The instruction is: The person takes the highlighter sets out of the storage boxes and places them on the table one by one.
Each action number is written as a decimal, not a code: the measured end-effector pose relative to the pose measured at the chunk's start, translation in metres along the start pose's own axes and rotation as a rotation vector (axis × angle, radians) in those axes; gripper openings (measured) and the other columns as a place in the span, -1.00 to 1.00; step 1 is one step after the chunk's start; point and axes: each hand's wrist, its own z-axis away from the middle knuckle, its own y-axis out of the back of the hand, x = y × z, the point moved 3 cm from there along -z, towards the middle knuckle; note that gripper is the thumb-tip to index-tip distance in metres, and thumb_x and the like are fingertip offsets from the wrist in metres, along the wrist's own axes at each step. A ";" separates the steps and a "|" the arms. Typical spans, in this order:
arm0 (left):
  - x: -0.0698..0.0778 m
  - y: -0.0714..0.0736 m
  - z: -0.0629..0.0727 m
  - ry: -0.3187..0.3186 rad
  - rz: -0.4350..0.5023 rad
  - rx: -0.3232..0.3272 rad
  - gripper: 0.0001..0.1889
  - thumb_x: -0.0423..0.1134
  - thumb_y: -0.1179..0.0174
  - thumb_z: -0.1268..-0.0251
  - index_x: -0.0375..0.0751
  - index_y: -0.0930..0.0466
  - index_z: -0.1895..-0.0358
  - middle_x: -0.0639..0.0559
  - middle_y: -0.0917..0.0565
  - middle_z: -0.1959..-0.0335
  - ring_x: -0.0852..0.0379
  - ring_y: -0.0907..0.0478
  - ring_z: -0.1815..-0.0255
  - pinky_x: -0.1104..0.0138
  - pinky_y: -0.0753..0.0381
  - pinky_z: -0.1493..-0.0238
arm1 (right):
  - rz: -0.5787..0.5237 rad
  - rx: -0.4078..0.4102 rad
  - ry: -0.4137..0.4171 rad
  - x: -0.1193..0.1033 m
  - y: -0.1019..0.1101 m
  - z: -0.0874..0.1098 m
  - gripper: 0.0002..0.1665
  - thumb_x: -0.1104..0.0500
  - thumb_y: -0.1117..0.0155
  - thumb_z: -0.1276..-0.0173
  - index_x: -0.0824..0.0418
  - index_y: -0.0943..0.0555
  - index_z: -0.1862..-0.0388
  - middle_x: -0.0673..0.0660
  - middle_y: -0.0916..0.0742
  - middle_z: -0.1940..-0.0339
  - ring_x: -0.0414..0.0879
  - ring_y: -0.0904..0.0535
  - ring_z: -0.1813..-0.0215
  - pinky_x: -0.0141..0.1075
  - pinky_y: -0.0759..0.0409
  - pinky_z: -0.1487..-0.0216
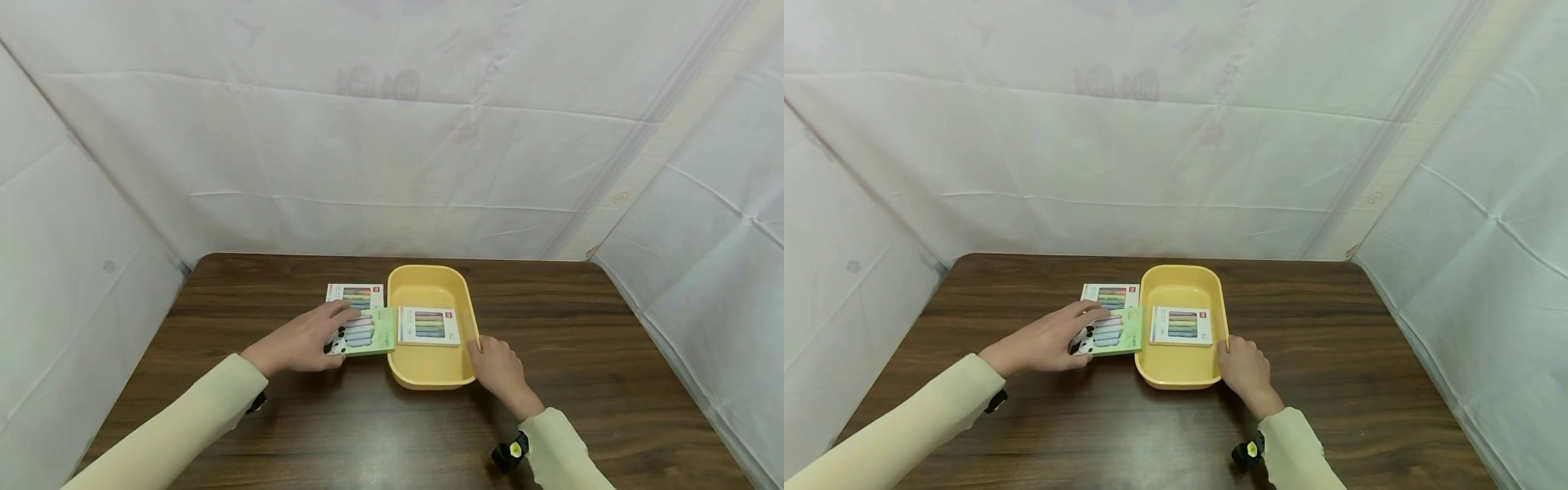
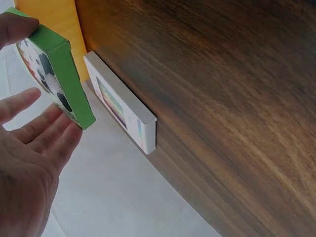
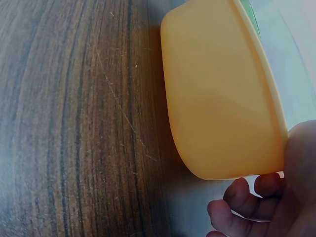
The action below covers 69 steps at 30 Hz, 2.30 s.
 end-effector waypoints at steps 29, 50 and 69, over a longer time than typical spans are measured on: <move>-0.015 -0.023 0.006 0.006 -0.033 -0.035 -0.25 -0.14 -0.37 0.00 -0.13 -0.36 -0.36 -0.15 -0.40 -0.31 -0.05 -0.43 -0.26 0.06 -0.52 -0.18 | -0.012 0.005 0.001 -0.001 -0.002 0.001 -0.59 0.02 0.12 -0.50 0.20 -0.56 0.40 0.07 -0.55 0.65 -0.11 -0.43 0.62 -0.30 -0.28 0.62; 0.010 -0.034 0.015 -0.164 -0.175 0.025 -0.49 -0.31 -0.35 -0.14 -0.14 -0.53 -0.22 -0.20 -0.47 -0.30 -0.08 -0.49 -0.27 0.16 -0.63 -0.07 | -0.015 0.001 0.000 -0.001 -0.002 0.000 -0.59 0.02 0.12 -0.50 0.20 -0.55 0.41 0.07 -0.54 0.65 -0.11 -0.42 0.62 -0.30 -0.29 0.62; 0.015 -0.042 0.011 -0.237 -0.268 0.131 -0.63 -0.45 -0.20 -0.25 -0.08 -0.59 -0.11 -0.15 -0.57 -0.20 -0.01 -0.56 -0.20 0.21 -0.65 -0.04 | -0.016 0.007 0.005 -0.001 -0.001 0.001 -0.59 0.02 0.12 -0.50 0.21 -0.55 0.41 0.08 -0.53 0.64 -0.10 -0.42 0.62 -0.30 -0.28 0.62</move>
